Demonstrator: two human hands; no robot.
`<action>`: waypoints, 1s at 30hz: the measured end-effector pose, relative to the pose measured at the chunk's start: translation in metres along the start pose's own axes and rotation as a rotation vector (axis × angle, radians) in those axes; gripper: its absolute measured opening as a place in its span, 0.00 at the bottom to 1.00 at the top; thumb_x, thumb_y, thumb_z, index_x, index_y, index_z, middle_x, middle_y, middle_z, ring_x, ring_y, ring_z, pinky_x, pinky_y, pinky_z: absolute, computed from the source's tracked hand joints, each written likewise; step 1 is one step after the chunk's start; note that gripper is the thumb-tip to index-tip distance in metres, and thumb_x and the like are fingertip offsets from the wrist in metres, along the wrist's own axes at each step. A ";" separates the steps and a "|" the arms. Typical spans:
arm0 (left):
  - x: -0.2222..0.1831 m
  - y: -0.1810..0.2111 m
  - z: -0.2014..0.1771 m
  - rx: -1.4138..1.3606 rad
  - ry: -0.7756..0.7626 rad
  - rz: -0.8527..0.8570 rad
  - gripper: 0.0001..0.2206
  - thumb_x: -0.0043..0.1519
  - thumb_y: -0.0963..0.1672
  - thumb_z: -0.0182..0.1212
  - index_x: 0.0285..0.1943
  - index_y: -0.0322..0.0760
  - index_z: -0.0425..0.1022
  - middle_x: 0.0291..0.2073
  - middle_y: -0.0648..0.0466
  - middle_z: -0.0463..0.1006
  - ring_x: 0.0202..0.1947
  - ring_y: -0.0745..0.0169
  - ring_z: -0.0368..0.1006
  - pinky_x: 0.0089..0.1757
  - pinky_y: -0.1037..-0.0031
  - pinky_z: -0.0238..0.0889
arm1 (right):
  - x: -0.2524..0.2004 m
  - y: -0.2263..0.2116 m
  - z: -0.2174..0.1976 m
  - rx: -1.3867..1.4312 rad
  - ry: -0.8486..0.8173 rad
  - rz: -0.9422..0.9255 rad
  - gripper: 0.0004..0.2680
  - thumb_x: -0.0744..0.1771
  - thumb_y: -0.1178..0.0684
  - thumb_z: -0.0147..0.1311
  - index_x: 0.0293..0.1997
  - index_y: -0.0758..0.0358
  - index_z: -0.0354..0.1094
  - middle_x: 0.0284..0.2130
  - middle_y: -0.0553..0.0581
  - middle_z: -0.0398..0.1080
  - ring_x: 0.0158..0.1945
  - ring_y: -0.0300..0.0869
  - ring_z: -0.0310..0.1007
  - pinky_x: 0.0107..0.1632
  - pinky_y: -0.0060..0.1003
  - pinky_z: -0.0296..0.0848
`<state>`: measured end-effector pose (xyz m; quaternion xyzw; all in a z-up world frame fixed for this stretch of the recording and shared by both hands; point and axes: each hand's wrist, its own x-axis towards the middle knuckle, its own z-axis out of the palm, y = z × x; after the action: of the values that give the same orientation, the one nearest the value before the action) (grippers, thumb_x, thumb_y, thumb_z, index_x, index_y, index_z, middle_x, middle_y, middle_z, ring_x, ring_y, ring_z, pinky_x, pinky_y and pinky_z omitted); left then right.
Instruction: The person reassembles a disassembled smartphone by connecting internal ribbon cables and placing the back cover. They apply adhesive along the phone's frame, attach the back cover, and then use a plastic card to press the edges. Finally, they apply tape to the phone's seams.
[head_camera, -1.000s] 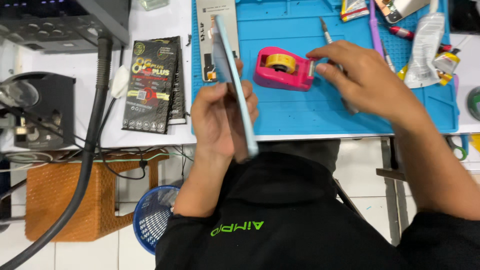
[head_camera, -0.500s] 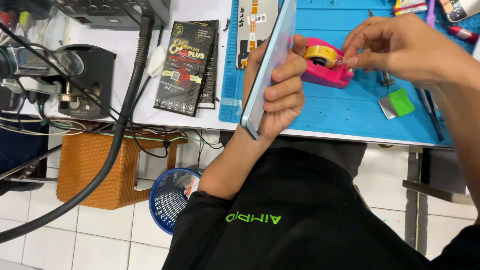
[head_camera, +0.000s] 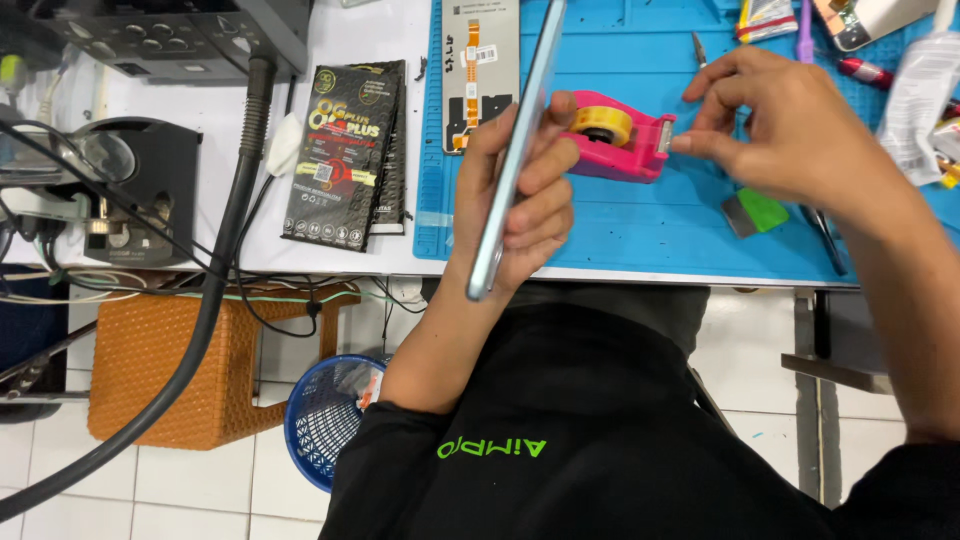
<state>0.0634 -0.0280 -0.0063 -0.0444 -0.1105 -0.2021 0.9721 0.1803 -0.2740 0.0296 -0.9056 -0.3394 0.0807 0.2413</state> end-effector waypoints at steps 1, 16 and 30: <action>0.001 -0.003 0.000 -0.003 -0.006 -0.007 0.13 0.76 0.49 0.48 0.60 0.37 0.66 0.26 0.54 0.66 0.16 0.68 0.62 0.16 0.83 0.52 | -0.005 0.001 0.006 -0.006 0.005 0.006 0.09 0.65 0.51 0.67 0.29 0.63 0.74 0.51 0.57 0.74 0.41 0.45 0.72 0.41 0.43 0.67; -0.018 -0.039 0.059 1.640 0.447 0.297 0.24 0.64 0.51 0.60 0.65 0.36 0.66 0.51 0.54 0.76 0.52 0.64 0.73 0.54 0.74 0.68 | -0.054 -0.101 -0.025 0.618 0.235 -0.190 0.18 0.69 0.61 0.53 0.66 0.74 0.51 0.50 0.73 0.72 0.48 0.52 0.79 0.58 0.39 0.77; -0.025 -0.063 0.062 1.764 0.454 0.398 0.14 0.66 0.50 0.58 0.49 0.37 0.69 0.35 0.56 0.79 0.36 0.67 0.77 0.40 0.77 0.71 | -0.074 -0.119 -0.002 0.585 0.387 -0.122 0.20 0.67 0.61 0.61 0.63 0.76 0.56 0.41 0.67 0.75 0.46 0.48 0.82 0.50 0.32 0.83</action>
<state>0.0036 -0.0680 0.0510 0.7328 -0.0219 0.1213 0.6692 0.0562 -0.2448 0.0886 -0.7748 -0.3033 -0.0132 0.5545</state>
